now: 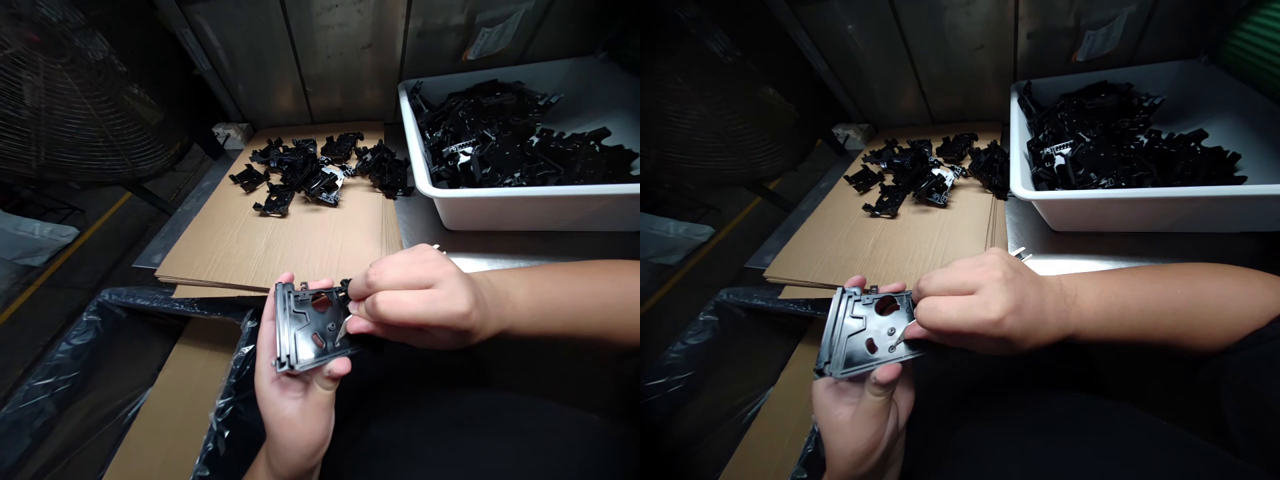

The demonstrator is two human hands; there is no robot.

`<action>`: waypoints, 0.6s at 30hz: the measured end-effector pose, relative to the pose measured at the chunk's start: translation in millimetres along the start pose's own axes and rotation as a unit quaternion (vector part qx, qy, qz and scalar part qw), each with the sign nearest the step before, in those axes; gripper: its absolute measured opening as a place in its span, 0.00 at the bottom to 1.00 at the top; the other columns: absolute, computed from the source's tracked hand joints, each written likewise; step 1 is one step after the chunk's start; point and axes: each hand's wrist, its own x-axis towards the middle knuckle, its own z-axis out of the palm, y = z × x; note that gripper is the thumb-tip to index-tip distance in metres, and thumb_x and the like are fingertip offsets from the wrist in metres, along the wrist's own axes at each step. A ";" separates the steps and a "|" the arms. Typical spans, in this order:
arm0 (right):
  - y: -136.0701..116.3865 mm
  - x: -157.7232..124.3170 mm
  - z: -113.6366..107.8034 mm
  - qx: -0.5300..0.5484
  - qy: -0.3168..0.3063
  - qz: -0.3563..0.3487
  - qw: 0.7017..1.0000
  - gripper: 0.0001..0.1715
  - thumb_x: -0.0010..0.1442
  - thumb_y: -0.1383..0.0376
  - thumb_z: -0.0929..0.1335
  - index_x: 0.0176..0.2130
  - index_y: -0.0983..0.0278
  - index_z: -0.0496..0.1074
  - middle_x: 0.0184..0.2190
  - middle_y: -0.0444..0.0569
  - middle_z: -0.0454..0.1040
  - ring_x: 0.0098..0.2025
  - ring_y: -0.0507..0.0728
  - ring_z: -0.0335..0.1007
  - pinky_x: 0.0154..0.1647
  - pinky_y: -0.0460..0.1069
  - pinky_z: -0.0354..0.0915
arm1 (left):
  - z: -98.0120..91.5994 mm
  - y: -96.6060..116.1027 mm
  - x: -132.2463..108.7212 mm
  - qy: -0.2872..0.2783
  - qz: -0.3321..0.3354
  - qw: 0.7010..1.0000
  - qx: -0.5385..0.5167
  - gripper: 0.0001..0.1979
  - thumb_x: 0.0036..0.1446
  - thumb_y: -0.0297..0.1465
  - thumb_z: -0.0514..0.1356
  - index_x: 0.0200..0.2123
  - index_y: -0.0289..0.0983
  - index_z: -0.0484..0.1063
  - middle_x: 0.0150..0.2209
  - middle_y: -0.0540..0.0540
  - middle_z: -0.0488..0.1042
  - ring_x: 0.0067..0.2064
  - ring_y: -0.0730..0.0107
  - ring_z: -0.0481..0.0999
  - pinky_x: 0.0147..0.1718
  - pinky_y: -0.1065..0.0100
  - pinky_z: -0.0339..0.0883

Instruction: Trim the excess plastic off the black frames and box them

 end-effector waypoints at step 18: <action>-1.1 0.2 0.8 0.015 0.009 -0.012 1.000 0.13 0.75 0.66 0.73 0.36 0.70 0.78 0.37 0.54 0.82 0.36 0.51 0.80 0.35 0.46 0.69 | -14.1 -7.1 1.4 -0.032 -0.026 0.999 -0.031 0.46 0.58 0.34 0.79 0.76 0.43 0.66 0.64 0.34 0.80 0.60 0.47 0.85 0.61 0.59 0.81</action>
